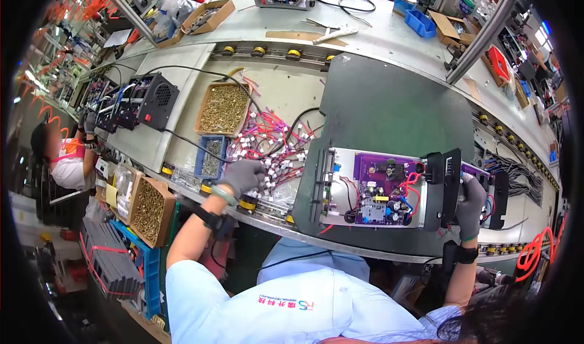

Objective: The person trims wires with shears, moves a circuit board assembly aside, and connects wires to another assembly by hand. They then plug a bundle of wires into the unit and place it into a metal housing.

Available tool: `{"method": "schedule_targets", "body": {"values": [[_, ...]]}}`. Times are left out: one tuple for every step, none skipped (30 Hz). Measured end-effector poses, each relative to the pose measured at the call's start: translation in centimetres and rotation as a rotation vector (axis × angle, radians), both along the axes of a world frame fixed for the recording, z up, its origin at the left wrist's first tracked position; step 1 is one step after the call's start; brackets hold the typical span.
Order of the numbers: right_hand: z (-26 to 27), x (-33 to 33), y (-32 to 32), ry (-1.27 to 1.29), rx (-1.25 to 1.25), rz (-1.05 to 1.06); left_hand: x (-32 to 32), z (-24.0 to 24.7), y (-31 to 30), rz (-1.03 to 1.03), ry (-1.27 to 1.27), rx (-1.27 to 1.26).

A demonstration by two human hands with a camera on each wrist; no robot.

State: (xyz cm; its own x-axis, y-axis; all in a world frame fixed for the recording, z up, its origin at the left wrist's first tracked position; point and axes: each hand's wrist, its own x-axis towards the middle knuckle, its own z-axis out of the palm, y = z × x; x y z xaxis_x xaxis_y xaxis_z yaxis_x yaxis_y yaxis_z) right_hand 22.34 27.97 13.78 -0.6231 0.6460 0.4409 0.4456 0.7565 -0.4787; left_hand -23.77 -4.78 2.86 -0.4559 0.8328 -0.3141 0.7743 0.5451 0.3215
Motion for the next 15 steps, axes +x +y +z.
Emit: {"method": "schedule_targets", "body": {"values": [[-0.1, -0.1, 0.1, 0.008, 0.050, 0.017, 2.2, 0.0, 0.5, -0.002, 0.047, 0.082], [-0.1, 0.0, 0.1, 0.008, 0.005, 0.003, 3.8, -0.3, 1.9, 0.042, 0.154, -0.044], [-0.1, 0.1, 0.0, 0.011, 0.008, 0.000, 5.1, -1.0, 2.9, 0.087, 0.259, -0.171], [-0.1, 0.2, 0.0, -0.001, -0.016, -0.004, 5.3, -3.7, 3.2, 0.070, 0.358, -0.105], [-0.1, 0.3, 0.2, -0.014, -0.035, -0.010, 4.7, -4.7, 3.5, 0.067, 0.360, -0.093], [-0.7, 0.6, 0.6, 0.006, 0.002, 0.005, 3.9, -5.3, 3.7, 0.099, 0.231, -0.053], [-0.3, 0.7, 0.8, 0.004, 0.011, -0.005, 3.4, -4.6, 4.2, 0.126, 0.100, -0.016], [0.1, 0.8, 0.9, 0.013, 0.016, 0.043, 3.0, -3.9, 4.2, 0.163, 0.024, -0.046], [0.4, 0.9, 0.8, 0.024, 0.018, 0.090, 3.0, -1.6, 4.4, 0.208, -0.022, -0.129], [2.6, 1.3, -0.4, -0.078, -0.165, -0.018, 2.4, -1.2, 4.1, 0.212, -0.006, -0.099], [3.5, 2.9, 0.3, -0.117, -0.257, -0.014, 1.6, -1.0, 3.2, 0.215, 0.010, -0.074], [4.0, 3.8, 0.8, -0.052, -0.023, -0.057, 0.1, -2.7, 1.9, 0.184, -0.010, -0.004], [4.1, 4.6, 1.4, 0.011, 0.212, -0.097, -0.4, -2.6, 0.8, 0.178, -0.010, -0.007], [3.8, 6.0, 2.4, -0.085, 0.280, -0.261, -0.8, -2.7, -0.1, 0.210, -0.016, 0.032], [3.0, 7.7, 3.8, -0.179, 0.350, -0.427, -0.9, -2.6, -0.5, 0.242, -0.021, 0.075]]}}
